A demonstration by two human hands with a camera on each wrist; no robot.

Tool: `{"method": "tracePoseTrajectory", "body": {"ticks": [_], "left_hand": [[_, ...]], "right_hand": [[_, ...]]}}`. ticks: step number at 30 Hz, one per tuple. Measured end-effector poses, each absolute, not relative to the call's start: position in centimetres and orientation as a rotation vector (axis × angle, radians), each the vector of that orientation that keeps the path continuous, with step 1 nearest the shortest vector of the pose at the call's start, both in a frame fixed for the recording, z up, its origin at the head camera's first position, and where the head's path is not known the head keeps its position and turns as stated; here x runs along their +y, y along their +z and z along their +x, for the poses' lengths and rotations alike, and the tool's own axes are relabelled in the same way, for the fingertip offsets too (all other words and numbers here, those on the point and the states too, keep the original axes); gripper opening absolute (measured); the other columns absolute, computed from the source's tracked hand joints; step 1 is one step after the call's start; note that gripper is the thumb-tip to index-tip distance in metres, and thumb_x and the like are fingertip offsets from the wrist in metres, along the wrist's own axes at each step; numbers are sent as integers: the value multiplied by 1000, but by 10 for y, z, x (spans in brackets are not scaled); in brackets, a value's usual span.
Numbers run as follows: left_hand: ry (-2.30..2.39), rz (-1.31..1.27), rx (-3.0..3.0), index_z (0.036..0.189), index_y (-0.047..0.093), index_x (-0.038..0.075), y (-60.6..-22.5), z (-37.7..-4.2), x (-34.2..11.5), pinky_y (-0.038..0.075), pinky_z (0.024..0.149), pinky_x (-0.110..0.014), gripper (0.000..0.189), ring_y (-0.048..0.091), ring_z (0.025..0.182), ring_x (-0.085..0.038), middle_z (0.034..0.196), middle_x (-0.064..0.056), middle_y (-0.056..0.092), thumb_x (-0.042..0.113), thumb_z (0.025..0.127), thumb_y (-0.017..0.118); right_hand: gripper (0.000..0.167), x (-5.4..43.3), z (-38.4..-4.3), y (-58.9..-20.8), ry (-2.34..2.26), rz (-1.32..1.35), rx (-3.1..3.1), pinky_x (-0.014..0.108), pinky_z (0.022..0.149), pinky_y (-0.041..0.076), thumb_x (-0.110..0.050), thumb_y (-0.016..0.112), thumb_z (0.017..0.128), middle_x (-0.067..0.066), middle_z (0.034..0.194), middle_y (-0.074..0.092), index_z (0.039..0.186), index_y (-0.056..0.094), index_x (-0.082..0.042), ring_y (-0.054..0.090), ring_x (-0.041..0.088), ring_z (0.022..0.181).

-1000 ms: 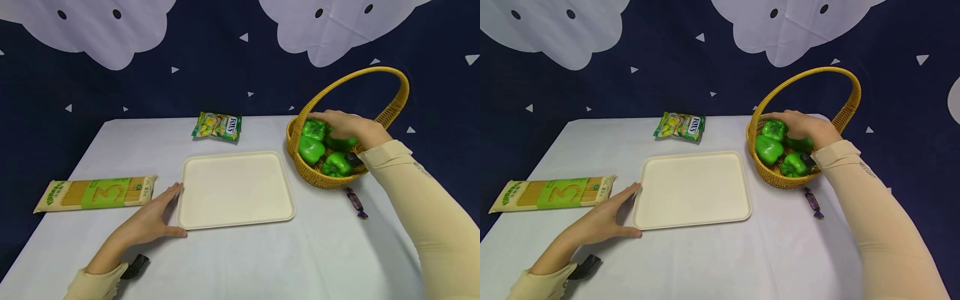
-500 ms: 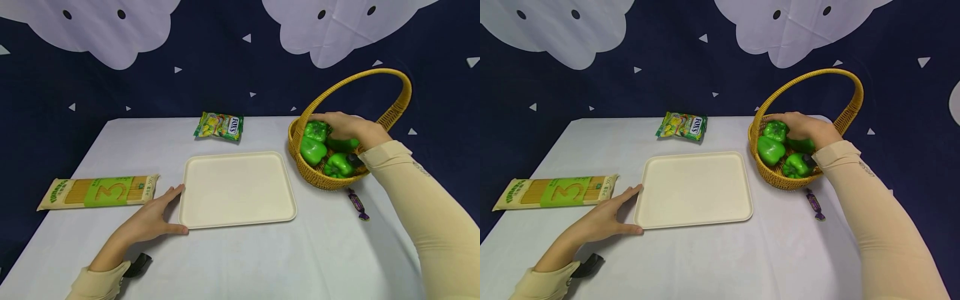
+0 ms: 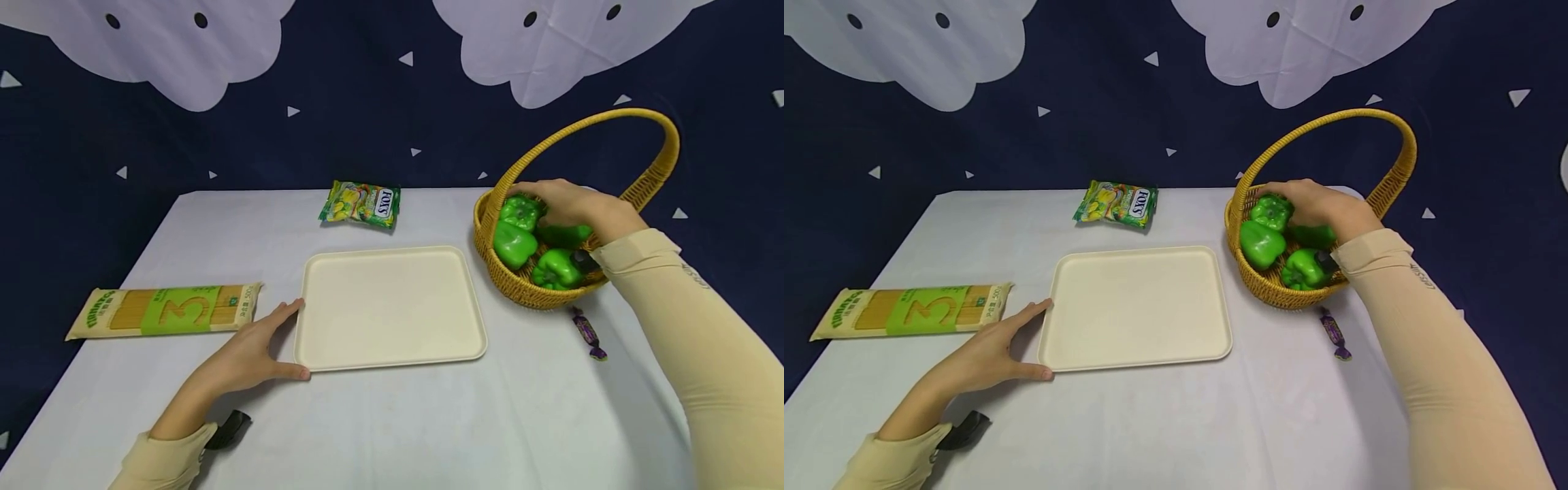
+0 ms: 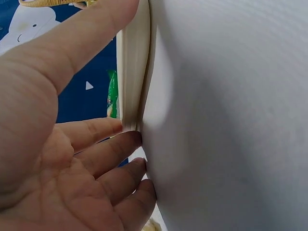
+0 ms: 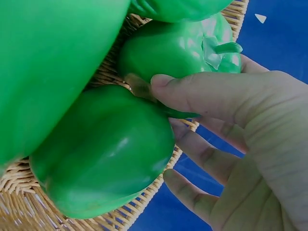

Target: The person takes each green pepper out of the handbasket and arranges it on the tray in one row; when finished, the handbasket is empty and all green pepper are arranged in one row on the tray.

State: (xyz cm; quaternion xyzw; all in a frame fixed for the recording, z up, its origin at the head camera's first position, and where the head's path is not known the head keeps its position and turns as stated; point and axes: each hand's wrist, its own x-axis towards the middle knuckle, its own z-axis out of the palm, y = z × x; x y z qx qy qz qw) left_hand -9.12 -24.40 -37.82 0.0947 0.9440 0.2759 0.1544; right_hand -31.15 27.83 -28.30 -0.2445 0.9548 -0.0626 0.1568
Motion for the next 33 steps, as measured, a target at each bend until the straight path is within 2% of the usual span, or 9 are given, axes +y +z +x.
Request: {"method": "tracePoseTrajectory", "body": {"ticks": [8,18,23,33], "left_hand": [[791,274,2711,170,32,14,-381,-93,-243,36,119,-77,128,33,156,-57,171,-31,33,59,69,98],[793,273,2714,170,32,15,-382,-93,-242,36,119,-78,128,33,156,-58,171,-31,32,58,69,98],[785,261,2713,170,31,16,-381,-93,-241,35,118,-78,128,32,156,-59,172,-31,31,59,69,98],[778,272,2717,170,31,16,-378,-90,-242,36,119,-78,127,33,155,-58,171,-31,32,59,71,97]], "right_hand": [[82,286,-312,-284,-210,-711,2752,71,108,50,11,80,87,32,149,57,158,48,-15,57,56,133],[79,295,-314,-285,-235,-662,2767,69,106,53,-5,85,91,32,148,58,159,47,-14,60,54,130],[78,299,-313,-283,-225,-659,2783,67,103,56,-11,88,90,32,139,64,157,48,-12,65,51,125],[82,303,-304,-272,-249,-599,2805,68,105,53,-28,87,92,36,141,63,159,44,-10,61,52,130]]}}
